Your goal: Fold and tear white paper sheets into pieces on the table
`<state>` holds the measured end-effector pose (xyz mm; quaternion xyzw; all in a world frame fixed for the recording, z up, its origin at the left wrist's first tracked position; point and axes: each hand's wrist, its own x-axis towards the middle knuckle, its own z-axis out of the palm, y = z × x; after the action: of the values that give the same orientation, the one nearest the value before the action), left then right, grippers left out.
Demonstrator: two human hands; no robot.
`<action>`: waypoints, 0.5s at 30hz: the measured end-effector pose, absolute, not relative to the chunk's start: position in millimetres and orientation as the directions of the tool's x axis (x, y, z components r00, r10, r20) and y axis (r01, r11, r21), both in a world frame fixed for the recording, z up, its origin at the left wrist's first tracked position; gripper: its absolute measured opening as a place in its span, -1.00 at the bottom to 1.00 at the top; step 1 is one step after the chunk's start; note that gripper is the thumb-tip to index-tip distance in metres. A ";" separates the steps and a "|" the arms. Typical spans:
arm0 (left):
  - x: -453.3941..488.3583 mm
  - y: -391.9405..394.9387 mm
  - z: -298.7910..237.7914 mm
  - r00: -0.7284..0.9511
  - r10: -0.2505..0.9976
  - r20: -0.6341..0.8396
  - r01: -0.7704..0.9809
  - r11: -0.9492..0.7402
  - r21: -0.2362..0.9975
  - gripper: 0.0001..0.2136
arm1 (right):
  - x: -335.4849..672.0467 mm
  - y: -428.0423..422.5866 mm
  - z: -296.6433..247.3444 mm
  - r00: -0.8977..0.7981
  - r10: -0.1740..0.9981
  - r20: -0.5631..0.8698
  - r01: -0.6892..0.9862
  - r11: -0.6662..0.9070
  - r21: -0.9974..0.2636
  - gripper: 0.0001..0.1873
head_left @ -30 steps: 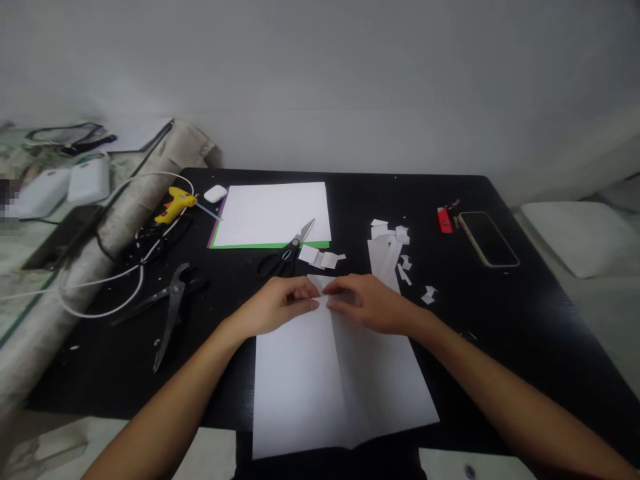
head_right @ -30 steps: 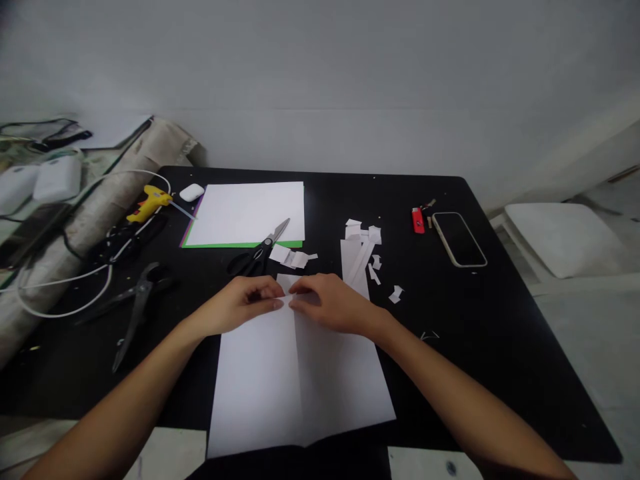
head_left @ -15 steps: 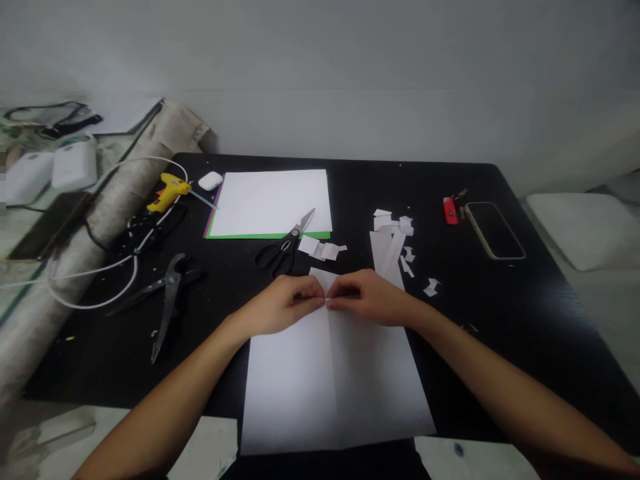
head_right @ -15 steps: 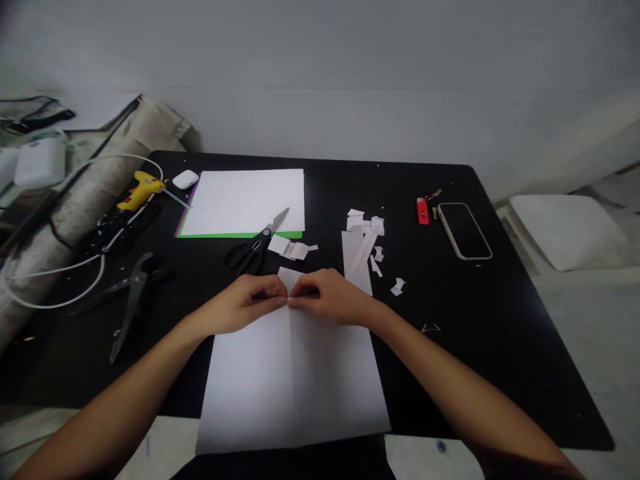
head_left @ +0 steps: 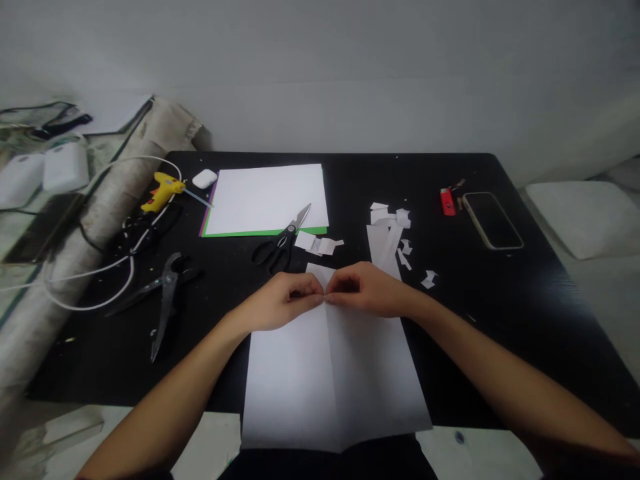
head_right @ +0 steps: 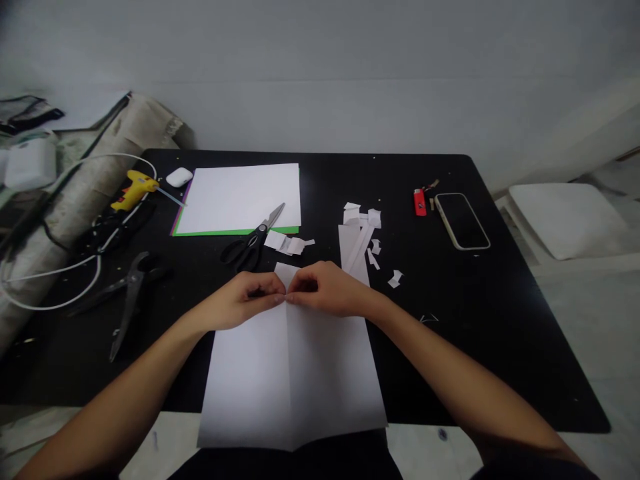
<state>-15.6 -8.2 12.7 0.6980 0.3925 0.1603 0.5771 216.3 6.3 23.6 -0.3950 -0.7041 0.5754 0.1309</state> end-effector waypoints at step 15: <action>-9.7 -11.8 7.5 0.562 0.798 -0.219 0.281 0.065 0.958 -0.79 | 215.7 3.8 26.4 -0.582 0.764 -0.277 0.383 -0.043 -0.923 -0.82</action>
<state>-9.7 -11.8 7.5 0.6488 0.4155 0.2154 0.6000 215.7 3.8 26.4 -0.4266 -0.6721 0.5827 0.1638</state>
